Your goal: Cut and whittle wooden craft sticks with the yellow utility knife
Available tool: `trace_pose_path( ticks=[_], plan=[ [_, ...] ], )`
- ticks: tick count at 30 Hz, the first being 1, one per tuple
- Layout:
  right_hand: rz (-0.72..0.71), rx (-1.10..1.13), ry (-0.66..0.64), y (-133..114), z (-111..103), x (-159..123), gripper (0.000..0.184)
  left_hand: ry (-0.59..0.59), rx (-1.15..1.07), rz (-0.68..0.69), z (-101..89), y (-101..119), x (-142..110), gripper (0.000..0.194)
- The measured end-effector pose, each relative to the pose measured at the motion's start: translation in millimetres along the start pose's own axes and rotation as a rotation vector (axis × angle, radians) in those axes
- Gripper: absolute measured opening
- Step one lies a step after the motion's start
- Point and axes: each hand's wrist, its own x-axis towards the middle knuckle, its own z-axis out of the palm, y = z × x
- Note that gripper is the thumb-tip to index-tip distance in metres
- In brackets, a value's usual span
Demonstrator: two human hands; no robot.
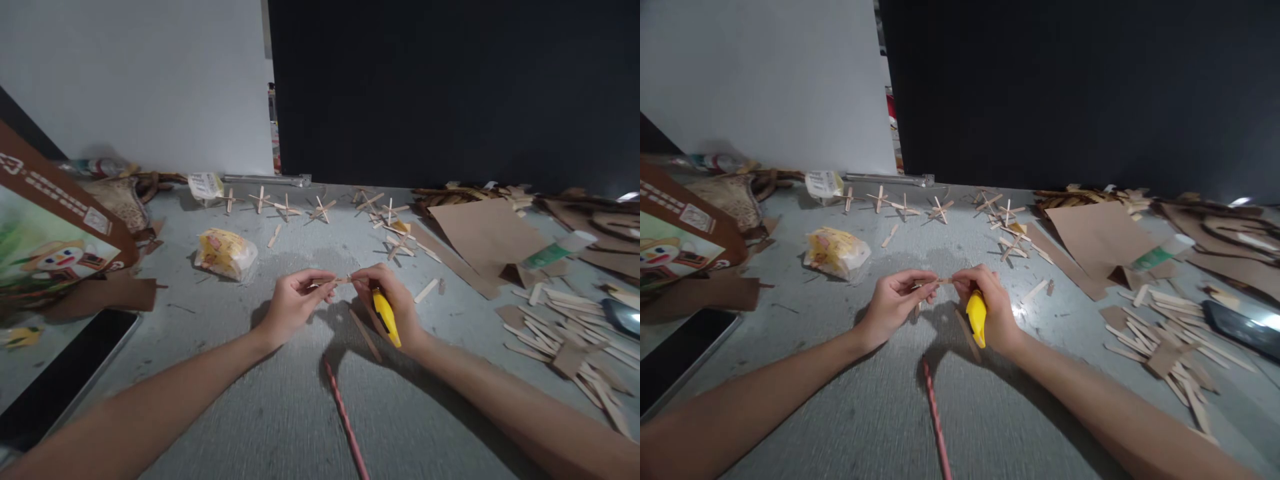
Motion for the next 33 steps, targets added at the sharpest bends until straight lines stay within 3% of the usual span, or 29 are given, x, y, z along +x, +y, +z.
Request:
trace_pose_path(
  ticks=[6, 13, 19, 24, 28, 31, 33],
  plan=[
    [-0.019, -0.045, -0.065, 0, 0, -1, 0.01, 0.043, -0.129, 0.012, -0.7, -2, 4, 0.048],
    [-0.12, -0.068, -0.117, -1, 1, -5, 0.017, -0.119, -0.094, -0.069, 0.7, 2, 2, 0.049],
    [-0.168, -0.088, -0.2, 0, 0, -5, 0.028, -0.067, -0.121, -0.035, 0.6, 2, 3, 0.048],
    [-0.228, -0.143, -0.248, 4, -2, -9, 0.026, -0.05, -0.262, -0.134, 1.0, -1, 4, 0.074],
    [-0.244, -0.165, -0.238, 3, -1, -10, 0.03, -0.069, -0.306, -0.214, 4.8, -5, 2, 0.062],
    [-0.239, -0.182, -0.253, 1, 0, -9, 0.035, -0.052, -0.249, -0.163, 6.8, -6, 0, 0.056],
    [-0.196, -0.166, -0.184, 0, 0, -8, 0.037, 0.001, -0.212, -0.114, 5.8, -5, 1, 0.054]
  ],
)
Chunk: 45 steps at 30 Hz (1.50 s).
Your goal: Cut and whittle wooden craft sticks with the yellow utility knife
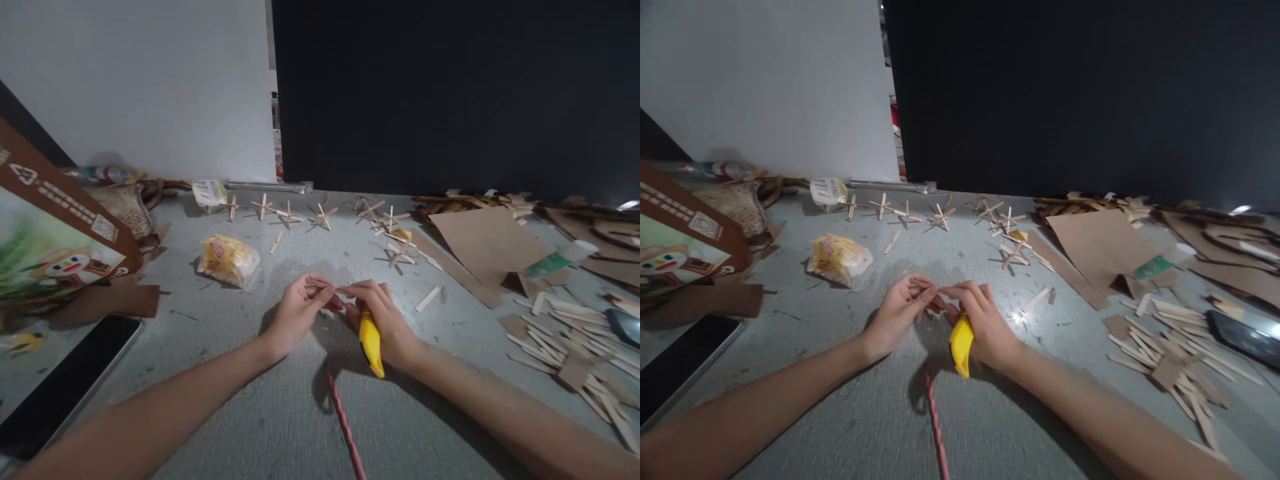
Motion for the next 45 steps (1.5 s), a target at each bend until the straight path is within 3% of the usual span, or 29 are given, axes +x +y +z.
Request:
trace_pose_path(
  ticks=[4, 10, 14, 19, 22, 25, 27, 32, 37, 41, 45],
  plan=[
    [0.102, 0.074, 0.177, 2, 1, 2, 0.031, 0.04, 0.025, 0.034, -6.6, 4, 7, 0.051],
    [0.071, 0.005, 0.052, 4, 1, 8, 0.012, -0.091, 0.14, 0.042, -11.1, 7, 11, 0.051],
    [0.001, -0.062, -0.078, 3, 2, 8, 0.02, -0.119, 0.178, 0.041, -8.2, 8, 7, 0.053],
    [-0.022, -0.05, -0.079, 0, 3, 8, 0.018, -0.214, 0.276, 0.127, -5.0, 5, 4, 0.047],
    [0.052, -0.027, 0.104, 0, 0, 5, 0.018, -0.136, 0.276, 0.156, -7.0, 0, 7, 0.051],
    [0.138, 0.071, 0.343, -2, -8, -4, 0.039, -0.084, 0.192, 0.056, -10.4, -4, 10, 0.053],
    [0.221, 0.124, 0.294, -5, -15, -8, 0.048, -0.072, 0.167, 0.004, -11.0, -4, 10, 0.053],
    [0.366, 0.095, 0.097, -13, -28, -4, 0.056, -0.053, 0.168, -0.02, -6.5, 0, 4, 0.088],
    [0.497, 0.251, 0.036, -14, -24, 5, 0.041, -0.076, 0.192, -0.033, -5.9, -4, 4, 0.072],
    [0.403, 0.312, 0.054, -11, -18, 5, 0.036, -0.058, 0.207, -0.017, -7.4, -7, 5, 0.073],
    [0.295, 0.236, -0.007, -13, -19, 6, 0.032, -0.083, 0.235, 0.0, -7.5, -7, 5, 0.07]
  ],
)
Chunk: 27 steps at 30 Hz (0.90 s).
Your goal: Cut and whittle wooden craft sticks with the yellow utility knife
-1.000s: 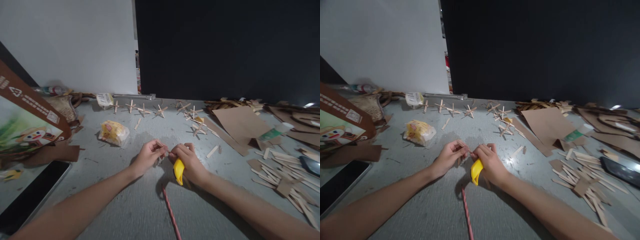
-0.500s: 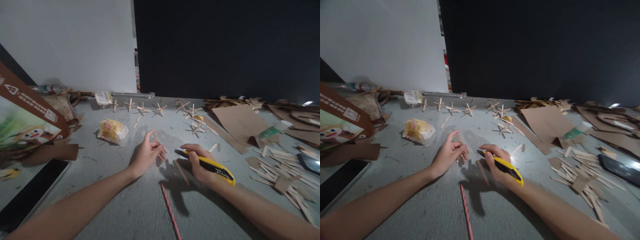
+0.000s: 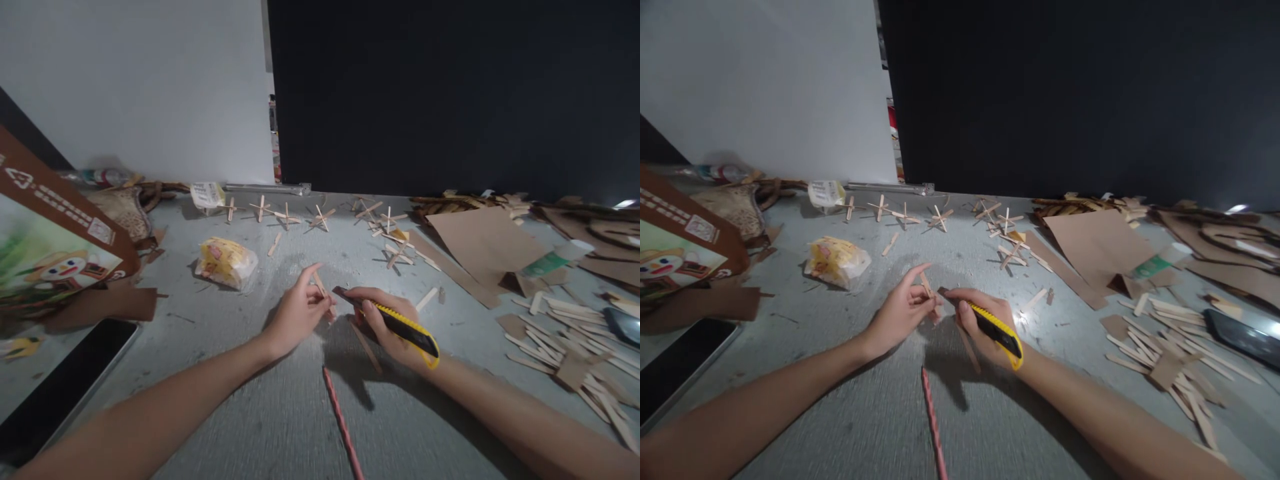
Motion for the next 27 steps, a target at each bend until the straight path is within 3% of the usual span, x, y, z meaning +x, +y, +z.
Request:
trace_pose_path(
  ticks=[5, 13, 27],
  plan=[
    [-0.124, -0.057, -0.05, -3, 3, 3, 0.032, -0.03, 0.049, -0.01, 0.3, 1, -1, 0.065],
    [-0.192, -0.03, -0.086, 7, 6, 1, 0.03, -0.035, 0.082, 0.02, -0.2, -2, -2, 0.063],
    [-0.139, -0.031, -0.126, 3, 5, 1, 0.032, -0.047, 0.085, 0.053, -0.3, -6, -2, 0.065]
  ],
)
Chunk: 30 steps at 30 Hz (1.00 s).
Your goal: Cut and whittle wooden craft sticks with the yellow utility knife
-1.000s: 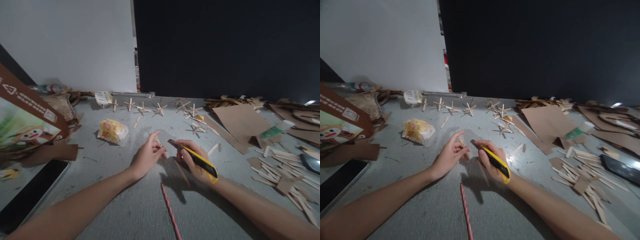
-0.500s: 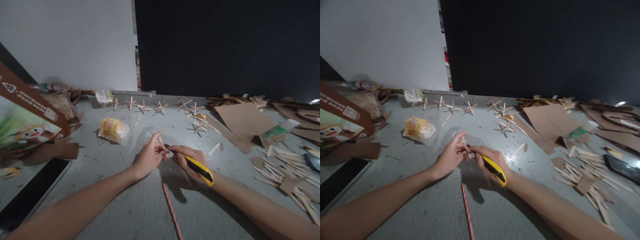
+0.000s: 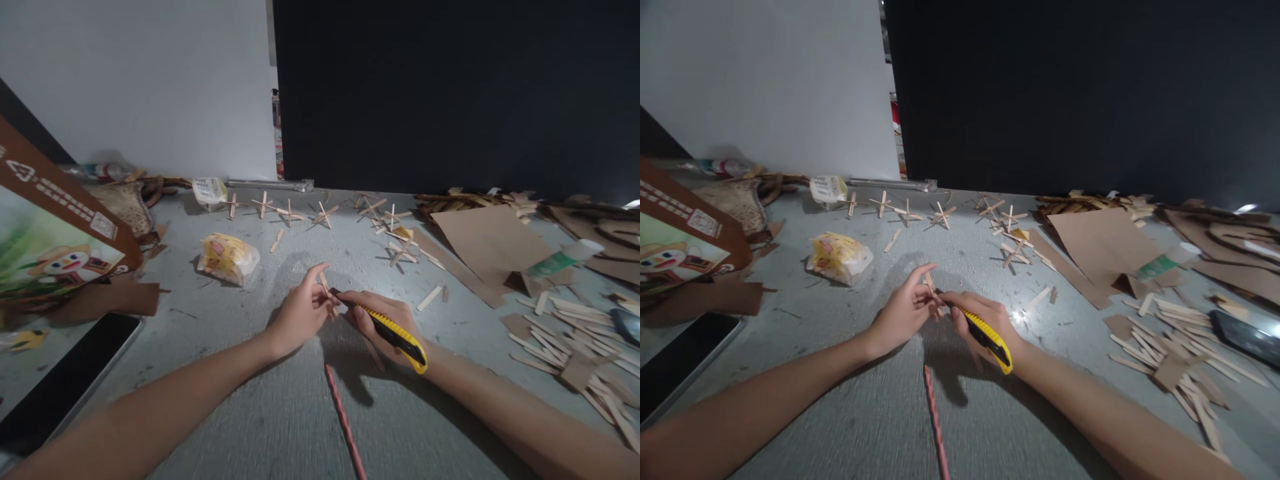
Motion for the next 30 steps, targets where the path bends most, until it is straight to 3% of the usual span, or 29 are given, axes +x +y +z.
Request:
trace_pose_path(
  ticks=[7, 14, 23, 30],
  plan=[
    [0.001, 0.001, 0.038, -1, 0, 0, 0.032, 0.01, -0.001, -0.006, 1.1, 0, 0, 0.066],
    [0.047, 0.033, 0.021, -3, -5, 3, 0.034, 0.012, -0.008, -0.045, 0.4, 7, 0, 0.053],
    [0.223, 0.183, 0.007, -8, -7, 7, 0.039, 0.019, -0.082, -0.108, -1.6, 7, 3, 0.038],
    [0.339, 0.343, 0.029, -10, -4, 5, 0.04, 0.014, -0.145, -0.105, -3.4, 7, 5, 0.042]
  ],
)
